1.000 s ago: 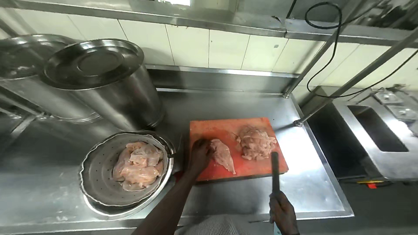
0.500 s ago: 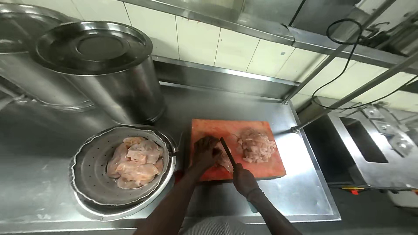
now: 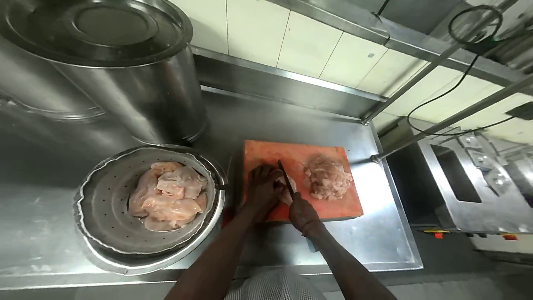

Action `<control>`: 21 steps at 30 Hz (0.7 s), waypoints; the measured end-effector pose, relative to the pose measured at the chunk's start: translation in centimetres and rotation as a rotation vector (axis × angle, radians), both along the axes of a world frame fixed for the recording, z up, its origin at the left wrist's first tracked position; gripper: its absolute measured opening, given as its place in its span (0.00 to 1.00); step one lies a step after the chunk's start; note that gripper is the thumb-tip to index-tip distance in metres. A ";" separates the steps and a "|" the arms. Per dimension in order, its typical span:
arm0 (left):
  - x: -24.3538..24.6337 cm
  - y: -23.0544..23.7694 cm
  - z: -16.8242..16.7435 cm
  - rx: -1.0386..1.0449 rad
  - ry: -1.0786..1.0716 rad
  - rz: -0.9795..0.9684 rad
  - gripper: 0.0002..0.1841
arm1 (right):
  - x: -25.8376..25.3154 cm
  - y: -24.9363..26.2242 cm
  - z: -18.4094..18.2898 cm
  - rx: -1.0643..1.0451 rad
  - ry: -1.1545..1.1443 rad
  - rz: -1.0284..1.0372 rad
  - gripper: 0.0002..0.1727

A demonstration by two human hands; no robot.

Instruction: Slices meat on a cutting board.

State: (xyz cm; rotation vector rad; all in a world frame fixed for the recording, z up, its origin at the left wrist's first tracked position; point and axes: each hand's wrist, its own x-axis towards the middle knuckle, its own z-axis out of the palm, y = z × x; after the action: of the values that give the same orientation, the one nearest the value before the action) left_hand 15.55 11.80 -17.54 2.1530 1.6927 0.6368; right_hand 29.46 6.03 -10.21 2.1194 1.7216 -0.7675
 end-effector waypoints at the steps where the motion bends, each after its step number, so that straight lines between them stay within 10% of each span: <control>1: 0.0 0.1 -0.1 0.005 -0.003 0.007 0.18 | 0.6 -1.3 -0.5 -0.008 -0.012 0.016 0.22; 9: -0.1 0.1 -0.1 0.012 -0.058 0.023 0.17 | 2.1 -11.0 6.0 -0.307 -0.083 -0.038 0.27; 16: 0.2 0.8 0.4 -0.104 -0.096 0.124 0.33 | 12.4 -19.1 -4.7 0.115 0.073 -0.102 0.20; 21: 1.1 1.0 3.0 -0.254 -0.087 0.106 0.26 | 16.7 -18.5 -7.4 0.416 0.407 -0.505 0.17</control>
State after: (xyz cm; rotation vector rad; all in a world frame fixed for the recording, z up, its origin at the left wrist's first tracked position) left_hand 16.64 12.82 -14.57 1.8457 1.7465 0.5047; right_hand 46.19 -12.45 -17.61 2.9158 1.6502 -1.1177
